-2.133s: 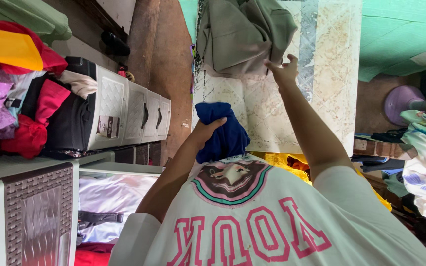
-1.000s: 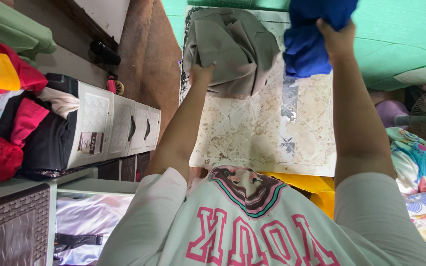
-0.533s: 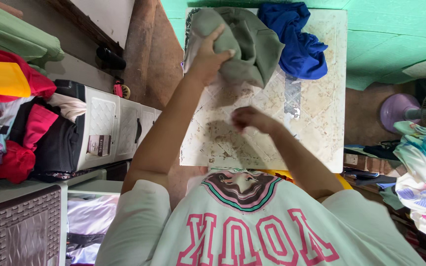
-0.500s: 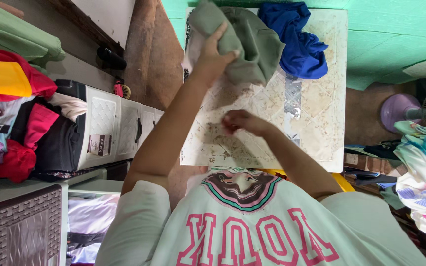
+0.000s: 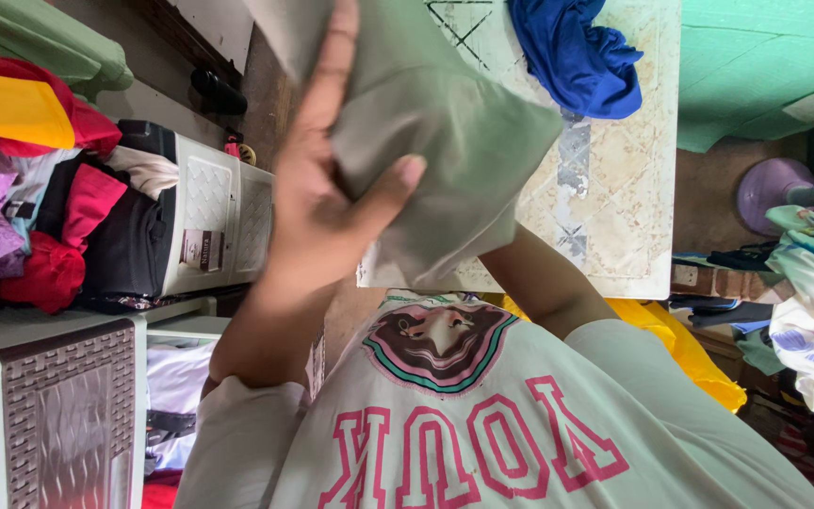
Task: The person folds a pair of trousers and a shirt by hand on a tiled surface and places the trousers in a drawer.
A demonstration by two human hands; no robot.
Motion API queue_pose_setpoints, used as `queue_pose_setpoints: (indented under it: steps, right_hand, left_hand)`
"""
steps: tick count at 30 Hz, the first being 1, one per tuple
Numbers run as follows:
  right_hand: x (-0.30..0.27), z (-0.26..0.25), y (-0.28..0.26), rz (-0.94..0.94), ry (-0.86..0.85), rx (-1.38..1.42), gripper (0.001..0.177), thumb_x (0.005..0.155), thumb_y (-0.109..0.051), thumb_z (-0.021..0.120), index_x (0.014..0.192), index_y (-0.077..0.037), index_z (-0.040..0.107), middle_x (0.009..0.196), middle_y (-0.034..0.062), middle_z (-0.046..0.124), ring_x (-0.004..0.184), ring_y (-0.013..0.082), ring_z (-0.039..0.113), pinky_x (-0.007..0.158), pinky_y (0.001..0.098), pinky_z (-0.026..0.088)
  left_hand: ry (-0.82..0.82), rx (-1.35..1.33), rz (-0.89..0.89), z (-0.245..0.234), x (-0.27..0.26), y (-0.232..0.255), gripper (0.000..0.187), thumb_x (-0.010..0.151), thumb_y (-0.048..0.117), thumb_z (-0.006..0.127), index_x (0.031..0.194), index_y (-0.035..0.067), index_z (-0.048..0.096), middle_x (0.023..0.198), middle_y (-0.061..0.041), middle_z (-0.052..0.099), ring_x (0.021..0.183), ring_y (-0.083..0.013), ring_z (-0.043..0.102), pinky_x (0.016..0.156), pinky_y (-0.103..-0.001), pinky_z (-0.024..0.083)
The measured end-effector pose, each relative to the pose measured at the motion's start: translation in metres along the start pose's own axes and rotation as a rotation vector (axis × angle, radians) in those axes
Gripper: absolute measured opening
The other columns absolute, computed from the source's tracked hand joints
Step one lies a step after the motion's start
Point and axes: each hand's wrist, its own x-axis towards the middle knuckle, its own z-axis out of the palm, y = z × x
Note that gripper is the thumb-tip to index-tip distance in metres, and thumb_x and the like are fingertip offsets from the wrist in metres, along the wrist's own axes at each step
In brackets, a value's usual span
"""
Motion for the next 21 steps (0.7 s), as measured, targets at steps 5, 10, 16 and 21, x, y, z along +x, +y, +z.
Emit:
queue_pose_setpoints:
  steps: [5,10,16,21]
  right_hand:
    - [-0.061,-0.062,0.023,0.042,0.305,0.053,0.085,0.102,-0.057,0.053,0.164,-0.008,0.019,0.165,0.019,0.021,0.152,0.0289,0.022,0.124,0.0432,0.026]
    - [-0.144,-0.162,0.015,0.008,0.7,-0.08,0.091,0.099,-0.062,0.055,0.163,-0.009,0.018,0.165,0.0211,0.015,0.152,0.0317,0.015,0.123,0.0446,0.023]
    - [-0.231,-0.258,0.034,0.394,0.895,-0.842,0.099,0.095,-0.069,0.057,0.162,-0.009,0.016,0.165,0.0237,0.007,0.152,0.0351,0.005,0.122,0.0462,0.019]
    - [-0.274,-0.191,0.093,0.97,0.117,-1.327,0.105,0.091,-0.074,0.059,0.161,-0.009,0.014,0.165,0.0259,0.0,0.153,0.038,-0.002,0.122,0.0476,0.015]
  left_hand:
    - [-0.01,-0.091,-0.083,-0.037,-0.01,0.005,0.094,0.081,-0.007,0.065,0.161,-0.007,0.015,0.151,-0.017,0.051,0.135,-0.0191,0.056,0.121,-0.028,0.042]
    - [-0.189,-0.228,0.03,-0.054,0.001,-0.038,0.091,0.091,-0.006,0.069,0.165,-0.006,0.018,0.159,-0.013,0.045,0.141,-0.0156,0.05,0.124,-0.026,0.036]
    - [-0.286,-0.131,0.038,-0.084,0.022,-0.144,0.089,0.091,-0.01,0.072,0.167,-0.001,0.026,0.168,-0.008,0.036,0.15,-0.0136,0.037,0.128,-0.028,0.028]
    - [-0.239,0.212,-0.288,-0.099,0.008,-0.285,0.096,0.08,-0.02,0.066,0.163,0.014,0.032,0.167,-0.015,0.038,0.155,-0.0238,0.034,0.126,-0.034,0.025]
